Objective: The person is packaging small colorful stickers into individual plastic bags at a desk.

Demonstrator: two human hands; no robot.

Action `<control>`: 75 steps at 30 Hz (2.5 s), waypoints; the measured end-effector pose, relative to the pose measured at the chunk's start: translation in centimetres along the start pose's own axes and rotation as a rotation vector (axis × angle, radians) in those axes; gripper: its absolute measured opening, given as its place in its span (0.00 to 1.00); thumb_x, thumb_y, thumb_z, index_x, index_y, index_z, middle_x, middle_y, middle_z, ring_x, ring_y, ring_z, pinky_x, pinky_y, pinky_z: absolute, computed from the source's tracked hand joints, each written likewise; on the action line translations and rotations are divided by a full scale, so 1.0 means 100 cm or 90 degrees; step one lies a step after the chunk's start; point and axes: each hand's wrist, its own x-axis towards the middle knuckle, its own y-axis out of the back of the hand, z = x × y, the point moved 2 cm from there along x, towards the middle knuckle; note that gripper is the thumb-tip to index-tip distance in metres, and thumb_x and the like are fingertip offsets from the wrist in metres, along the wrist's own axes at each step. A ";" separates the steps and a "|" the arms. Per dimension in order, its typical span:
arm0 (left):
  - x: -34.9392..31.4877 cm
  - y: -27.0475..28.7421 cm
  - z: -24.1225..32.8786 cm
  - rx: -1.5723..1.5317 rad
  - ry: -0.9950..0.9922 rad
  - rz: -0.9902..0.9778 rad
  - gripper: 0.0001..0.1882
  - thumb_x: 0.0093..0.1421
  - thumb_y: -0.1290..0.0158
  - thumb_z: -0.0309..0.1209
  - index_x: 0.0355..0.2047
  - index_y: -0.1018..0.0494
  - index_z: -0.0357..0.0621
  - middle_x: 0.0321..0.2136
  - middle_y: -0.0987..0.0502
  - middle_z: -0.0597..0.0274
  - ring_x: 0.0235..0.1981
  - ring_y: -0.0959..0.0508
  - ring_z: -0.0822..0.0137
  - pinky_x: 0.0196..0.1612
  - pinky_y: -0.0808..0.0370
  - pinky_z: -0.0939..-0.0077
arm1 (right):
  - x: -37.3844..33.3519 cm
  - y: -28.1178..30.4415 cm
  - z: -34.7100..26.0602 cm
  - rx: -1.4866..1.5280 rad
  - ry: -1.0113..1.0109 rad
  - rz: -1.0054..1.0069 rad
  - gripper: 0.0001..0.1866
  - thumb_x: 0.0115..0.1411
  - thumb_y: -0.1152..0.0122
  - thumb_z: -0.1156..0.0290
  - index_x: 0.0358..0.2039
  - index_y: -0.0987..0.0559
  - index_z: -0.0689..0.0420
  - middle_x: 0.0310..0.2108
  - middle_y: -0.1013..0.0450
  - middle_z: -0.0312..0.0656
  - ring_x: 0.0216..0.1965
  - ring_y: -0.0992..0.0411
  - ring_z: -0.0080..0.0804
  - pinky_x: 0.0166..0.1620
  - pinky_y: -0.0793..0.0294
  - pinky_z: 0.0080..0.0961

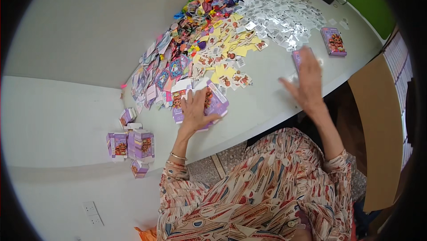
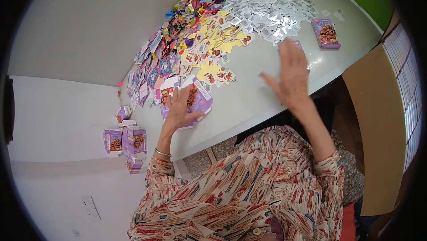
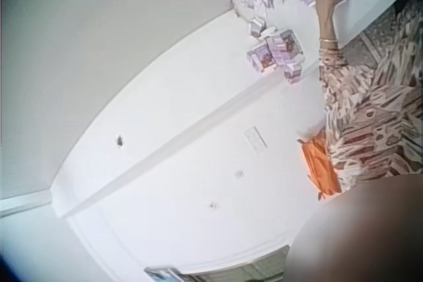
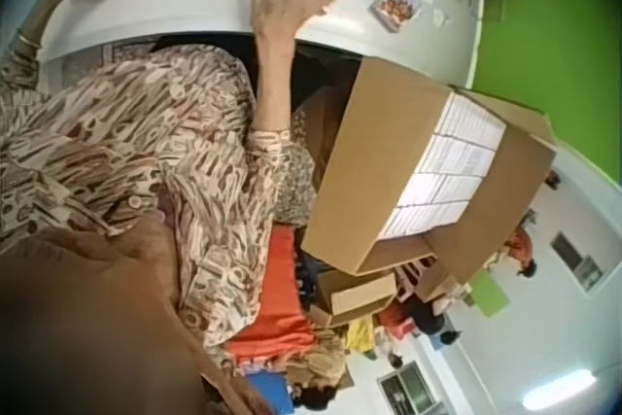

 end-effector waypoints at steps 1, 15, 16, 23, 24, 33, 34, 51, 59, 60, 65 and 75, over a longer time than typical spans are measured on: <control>0.004 0.000 0.004 -0.042 -0.019 0.051 0.41 0.45 0.34 0.48 0.55 0.35 0.39 0.48 0.29 0.48 0.54 0.33 0.47 0.59 0.42 0.53 | -0.010 -0.007 -0.015 0.031 0.016 -0.062 0.48 0.47 0.29 0.57 0.62 0.45 0.65 0.59 0.43 0.60 0.60 0.43 0.58 0.61 0.43 0.45; 0.068 0.044 0.098 -0.322 -0.143 0.198 0.14 0.54 0.45 0.23 0.43 0.29 0.39 0.29 0.25 0.61 0.33 0.25 0.67 0.42 0.30 0.71 | -0.032 -0.053 -0.092 0.281 -0.152 -0.165 0.55 0.36 0.25 0.52 0.56 0.45 0.70 0.46 0.38 0.56 0.44 0.35 0.52 0.47 0.32 0.40; 0.068 0.041 0.101 -0.346 -0.130 0.191 0.15 0.54 0.45 0.23 0.43 0.29 0.39 0.30 0.25 0.60 0.33 0.26 0.64 0.44 0.32 0.68 | -0.030 -0.051 -0.090 0.278 -0.154 -0.162 0.55 0.36 0.25 0.52 0.56 0.45 0.70 0.46 0.38 0.56 0.44 0.35 0.52 0.47 0.32 0.40; 0.063 0.034 0.102 -0.383 -0.094 0.287 0.17 0.54 0.43 0.24 0.45 0.30 0.38 0.38 0.25 0.57 0.42 0.27 0.65 0.48 0.33 0.68 | -0.023 -0.041 -0.052 0.360 -0.269 -0.269 0.44 0.41 0.28 0.60 0.53 0.41 0.66 0.37 0.28 0.56 0.38 0.26 0.51 0.42 0.26 0.41; 0.061 0.028 0.098 -0.434 -0.101 0.280 0.18 0.55 0.43 0.24 0.47 0.30 0.38 0.40 0.26 0.57 0.45 0.28 0.67 0.49 0.32 0.70 | -0.021 -0.039 -0.047 0.376 -0.289 -0.304 0.41 0.42 0.28 0.60 0.52 0.39 0.65 0.33 0.26 0.54 0.36 0.25 0.49 0.41 0.26 0.41; 0.051 -0.008 0.113 -1.030 0.015 0.048 0.20 0.59 0.44 0.22 0.52 0.31 0.39 0.40 0.26 0.65 0.42 0.28 0.75 0.46 0.29 0.81 | -0.017 -0.028 -0.032 0.630 -0.295 -0.351 0.27 0.44 0.25 0.66 0.43 0.26 0.61 0.34 0.23 0.38 0.35 0.26 0.22 0.41 0.27 0.21; 0.052 -0.009 0.113 -1.048 0.012 0.042 0.20 0.59 0.44 0.22 0.52 0.30 0.39 0.39 0.26 0.66 0.41 0.27 0.76 0.45 0.28 0.81 | -0.017 -0.027 -0.032 0.629 -0.296 -0.351 0.27 0.44 0.25 0.66 0.43 0.26 0.61 0.34 0.23 0.38 0.35 0.26 0.22 0.41 0.27 0.21; 0.077 0.014 0.108 -0.856 -0.233 -0.344 0.43 0.54 0.38 0.30 0.67 0.49 0.49 0.60 0.39 0.56 0.51 0.28 0.65 0.51 0.26 0.71 | -0.027 -0.008 -0.016 0.814 -0.303 -0.574 0.24 0.46 0.26 0.64 0.42 0.23 0.60 0.33 0.23 0.36 0.33 0.28 0.19 0.39 0.28 0.20; 0.062 0.004 0.116 -0.615 -0.253 -0.344 0.34 0.60 0.45 0.32 0.65 0.45 0.48 0.58 0.34 0.46 0.56 0.30 0.55 0.52 0.28 0.67 | -0.035 -0.010 -0.014 0.824 -0.338 -0.552 0.24 0.47 0.27 0.63 0.42 0.23 0.61 0.33 0.23 0.36 0.33 0.28 0.19 0.39 0.28 0.20; 0.060 0.004 0.118 -0.616 -0.252 -0.345 0.34 0.60 0.45 0.32 0.65 0.45 0.48 0.58 0.34 0.46 0.56 0.30 0.55 0.52 0.28 0.67 | -0.035 -0.011 -0.014 0.821 -0.336 -0.542 0.24 0.47 0.27 0.63 0.42 0.23 0.61 0.33 0.23 0.36 0.33 0.28 0.19 0.39 0.28 0.20; 0.050 0.014 0.136 -0.568 -0.224 -0.028 0.27 0.64 0.51 0.30 0.63 0.41 0.41 0.57 0.31 0.55 0.54 0.28 0.63 0.57 0.34 0.68 | -0.033 -0.017 -0.011 0.797 -0.379 -0.508 0.25 0.47 0.27 0.61 0.42 0.23 0.61 0.33 0.23 0.37 0.34 0.28 0.20 0.40 0.28 0.22; 0.063 0.004 0.126 -0.999 0.097 -0.212 0.14 0.60 0.44 0.29 0.45 0.24 0.36 0.34 0.21 0.67 0.34 0.25 0.79 0.39 0.29 0.84 | -0.033 -0.014 -0.014 0.727 -0.325 -0.532 0.25 0.46 0.27 0.60 0.39 0.24 0.62 0.31 0.24 0.40 0.32 0.27 0.23 0.39 0.27 0.23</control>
